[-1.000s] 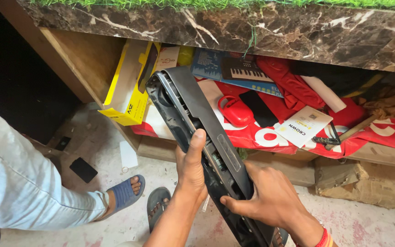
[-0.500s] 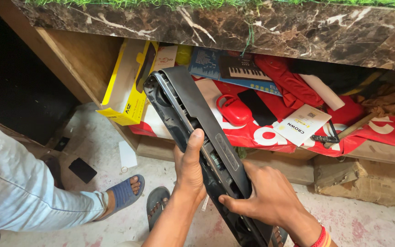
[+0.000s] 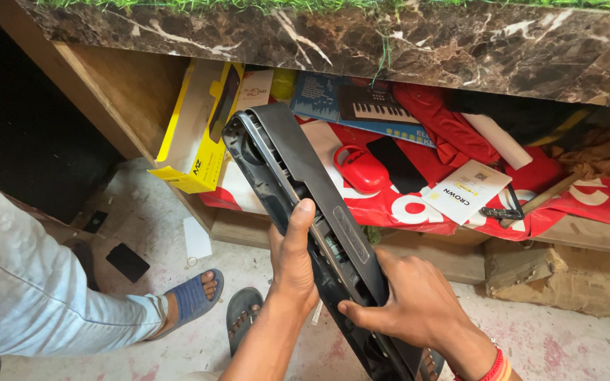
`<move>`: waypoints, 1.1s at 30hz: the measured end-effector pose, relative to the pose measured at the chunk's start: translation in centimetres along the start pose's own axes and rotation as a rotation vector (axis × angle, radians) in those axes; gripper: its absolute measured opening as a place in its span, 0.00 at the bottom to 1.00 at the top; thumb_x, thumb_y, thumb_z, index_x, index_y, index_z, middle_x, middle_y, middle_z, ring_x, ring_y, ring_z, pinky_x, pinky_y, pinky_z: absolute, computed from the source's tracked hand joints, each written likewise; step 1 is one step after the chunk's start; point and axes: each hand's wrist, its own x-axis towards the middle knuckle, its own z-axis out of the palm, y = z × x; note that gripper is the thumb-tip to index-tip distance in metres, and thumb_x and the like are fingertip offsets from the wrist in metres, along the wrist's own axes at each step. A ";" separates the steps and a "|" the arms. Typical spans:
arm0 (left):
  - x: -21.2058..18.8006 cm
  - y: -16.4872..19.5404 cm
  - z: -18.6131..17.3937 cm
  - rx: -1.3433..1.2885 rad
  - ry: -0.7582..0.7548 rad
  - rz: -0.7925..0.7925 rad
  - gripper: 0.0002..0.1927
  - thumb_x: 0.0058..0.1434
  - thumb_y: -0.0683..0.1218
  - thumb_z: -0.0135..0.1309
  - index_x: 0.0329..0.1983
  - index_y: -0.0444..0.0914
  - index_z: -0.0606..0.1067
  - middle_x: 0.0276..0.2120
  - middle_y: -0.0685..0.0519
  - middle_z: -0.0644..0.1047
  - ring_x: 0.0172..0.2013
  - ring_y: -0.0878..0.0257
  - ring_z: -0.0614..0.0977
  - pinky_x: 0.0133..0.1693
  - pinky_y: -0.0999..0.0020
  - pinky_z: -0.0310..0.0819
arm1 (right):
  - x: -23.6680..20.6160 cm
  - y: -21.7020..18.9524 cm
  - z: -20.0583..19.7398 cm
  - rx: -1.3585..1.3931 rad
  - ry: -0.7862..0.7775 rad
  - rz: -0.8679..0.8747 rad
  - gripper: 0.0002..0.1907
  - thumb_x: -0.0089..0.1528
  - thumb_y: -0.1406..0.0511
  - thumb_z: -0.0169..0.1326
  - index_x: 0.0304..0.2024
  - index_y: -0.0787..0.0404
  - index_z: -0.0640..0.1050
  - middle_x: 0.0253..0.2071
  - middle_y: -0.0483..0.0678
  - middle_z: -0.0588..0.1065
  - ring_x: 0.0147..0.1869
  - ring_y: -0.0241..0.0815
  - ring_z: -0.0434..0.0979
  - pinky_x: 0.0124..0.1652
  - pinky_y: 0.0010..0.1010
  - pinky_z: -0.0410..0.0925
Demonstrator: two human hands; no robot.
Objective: The person holds a black soundbar speaker, pries open its plastic casing, and separates the two housing halves to expose the internal components and a green circuit board. They disconnect a wire from the board, manipulate the board and its connections, then align the casing halves back together and press them closed.
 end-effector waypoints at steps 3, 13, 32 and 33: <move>0.0 0.0 -0.1 -0.006 -0.010 0.000 0.27 0.58 0.57 0.58 0.51 0.34 0.72 0.38 0.50 0.77 0.35 0.63 0.81 0.38 0.65 0.80 | 0.0 -0.2 -0.1 0.008 0.005 -0.009 0.34 0.39 0.44 0.69 0.36 0.62 0.78 0.24 0.58 0.78 0.32 0.59 0.80 0.36 0.46 0.71; 0.3 -0.1 0.1 -0.146 -0.124 -0.107 0.28 0.66 0.63 0.49 0.53 0.35 0.70 0.37 0.49 0.78 0.35 0.61 0.81 0.38 0.63 0.79 | 0.7 4.3 2.4 0.146 0.062 -0.173 0.43 0.47 0.50 0.66 0.58 0.67 0.73 0.42 0.62 0.79 0.48 0.57 0.79 0.47 0.45 0.68; -0.3 -1.0 0.6 0.262 -0.079 0.057 0.26 0.60 0.60 0.60 0.52 0.38 0.73 0.38 0.57 0.76 0.36 0.70 0.77 0.38 0.71 0.74 | 0.7 2.1 1.9 0.242 0.157 -0.110 0.32 0.42 0.46 0.71 0.36 0.63 0.80 0.15 0.52 0.72 0.18 0.44 0.70 0.23 0.37 0.64; -0.3 -1.0 0.7 0.259 -0.075 0.062 0.26 0.61 0.60 0.59 0.52 0.38 0.74 0.39 0.57 0.76 0.37 0.71 0.77 0.39 0.71 0.75 | 0.8 2.1 1.8 0.235 0.180 -0.139 0.29 0.45 0.48 0.70 0.34 0.65 0.79 0.16 0.52 0.72 0.18 0.45 0.70 0.24 0.37 0.64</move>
